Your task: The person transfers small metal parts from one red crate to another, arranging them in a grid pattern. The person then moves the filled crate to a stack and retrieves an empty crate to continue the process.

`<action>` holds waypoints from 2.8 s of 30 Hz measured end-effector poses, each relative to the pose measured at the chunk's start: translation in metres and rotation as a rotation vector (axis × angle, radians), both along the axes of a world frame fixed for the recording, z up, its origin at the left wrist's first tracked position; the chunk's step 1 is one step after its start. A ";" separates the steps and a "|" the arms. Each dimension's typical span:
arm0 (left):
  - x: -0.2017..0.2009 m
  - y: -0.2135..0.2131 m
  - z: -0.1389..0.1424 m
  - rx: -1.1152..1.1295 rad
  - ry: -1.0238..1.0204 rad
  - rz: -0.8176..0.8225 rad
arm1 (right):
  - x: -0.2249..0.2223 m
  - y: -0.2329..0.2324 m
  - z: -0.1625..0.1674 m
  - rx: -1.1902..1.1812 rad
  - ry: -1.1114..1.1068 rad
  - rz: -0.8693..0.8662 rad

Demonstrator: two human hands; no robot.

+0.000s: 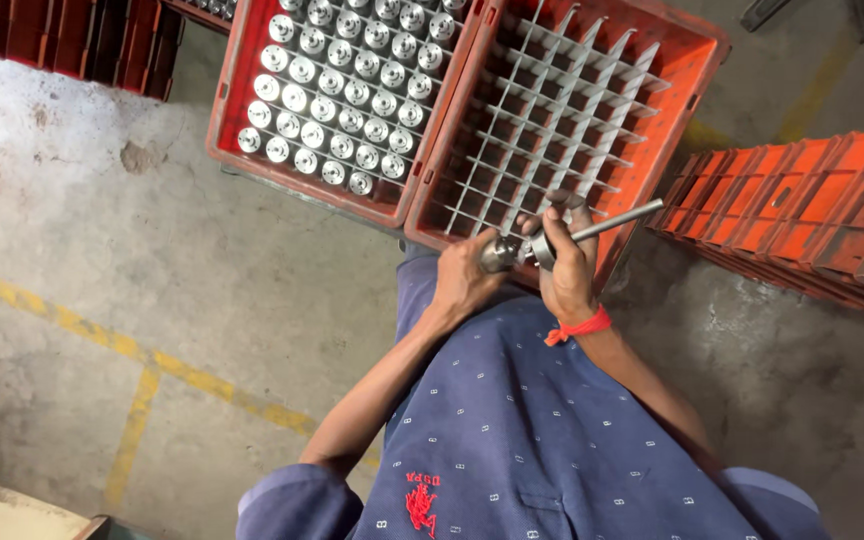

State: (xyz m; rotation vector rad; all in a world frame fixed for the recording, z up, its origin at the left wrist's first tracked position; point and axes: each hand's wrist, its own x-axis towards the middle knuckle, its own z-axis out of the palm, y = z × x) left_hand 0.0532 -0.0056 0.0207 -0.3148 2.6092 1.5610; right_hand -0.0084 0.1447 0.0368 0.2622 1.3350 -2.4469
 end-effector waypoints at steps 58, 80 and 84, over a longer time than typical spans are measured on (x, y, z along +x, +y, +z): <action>-0.078 -0.114 -0.017 0.421 -0.025 0.129 | 0.020 0.011 -0.072 0.105 -0.262 -0.146; -0.025 0.007 -0.031 -0.005 -0.292 -0.440 | 0.010 0.011 -0.060 0.105 -0.089 -0.085; -0.024 0.001 -0.037 0.004 -0.362 -0.443 | 0.013 0.005 -0.068 0.080 -0.174 -0.100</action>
